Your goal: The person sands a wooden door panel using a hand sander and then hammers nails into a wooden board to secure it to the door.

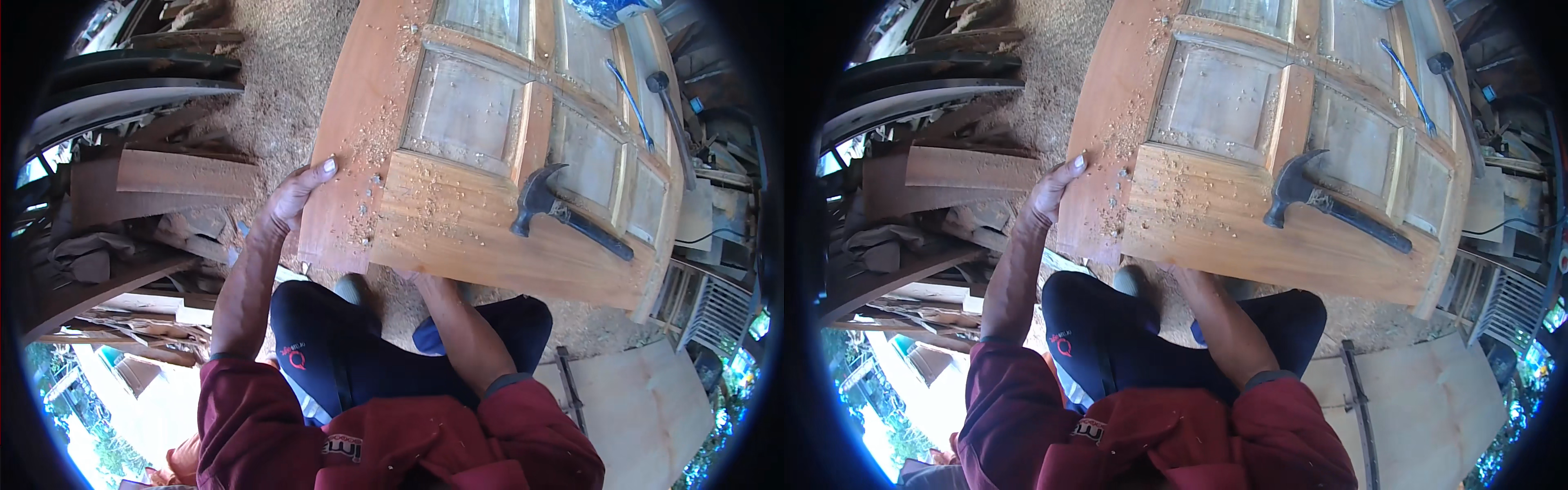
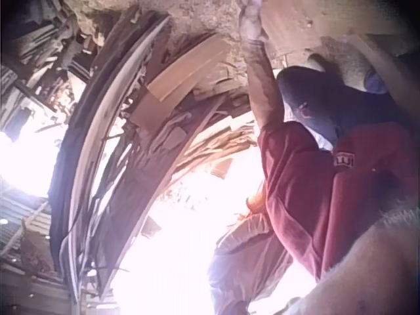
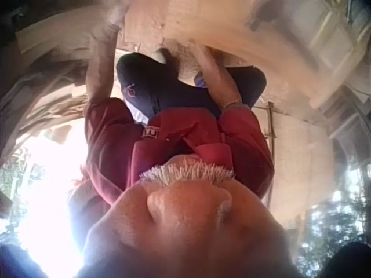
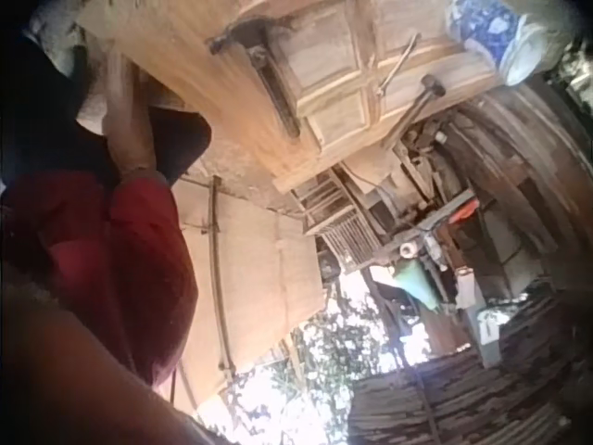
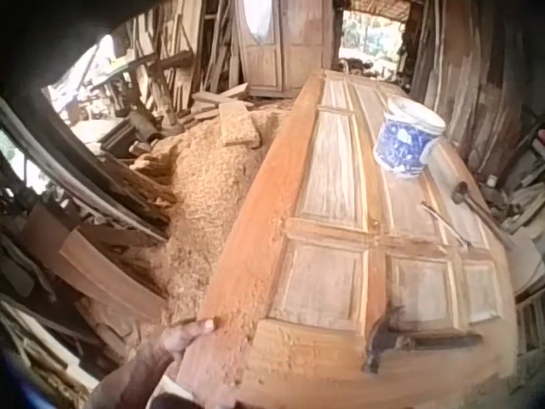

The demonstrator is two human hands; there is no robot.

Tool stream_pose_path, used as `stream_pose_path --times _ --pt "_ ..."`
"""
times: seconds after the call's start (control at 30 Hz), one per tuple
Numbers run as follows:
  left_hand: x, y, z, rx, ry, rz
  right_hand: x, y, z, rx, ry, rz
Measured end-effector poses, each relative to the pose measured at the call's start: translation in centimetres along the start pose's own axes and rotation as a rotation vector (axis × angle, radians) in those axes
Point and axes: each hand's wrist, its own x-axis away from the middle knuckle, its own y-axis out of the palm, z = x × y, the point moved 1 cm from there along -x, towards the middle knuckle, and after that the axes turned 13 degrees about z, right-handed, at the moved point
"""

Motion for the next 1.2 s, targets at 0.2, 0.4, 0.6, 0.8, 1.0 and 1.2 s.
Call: stream_pose_path --times 0.2,0.4,0.6,0.8,1.0,1.2 --pt "-0.5 0.9 -0.1 0.107 0.152 -0.057 -4.3 1.5 -1.1 0.803 -0.240 -0.328" --pt "-0.7 0.5 0.2 0.126 0.107 -0.177 -6.4 0.2 1.2 0.813 -0.348 -0.314" --pt "-0.1 0.9 -0.7 0.115 0.202 -0.131 -4.8 1.2 6.1 0.644 -0.555 -0.024" --pt "-1.1 0.0 -0.1 -0.024 0.242 -0.162 -6.3 0.9 6.0 0.630 -0.661 0.026" --pt "-0.9 0.7 -0.4 -0.016 0.302 -0.139 -8.0 2.0 5.7 0.640 -0.443 -0.188" --pt "-0.5 2.6 -2.2 0.149 0.274 -0.416 -10.1 0.6 1.3 0.682 -0.359 -0.202"
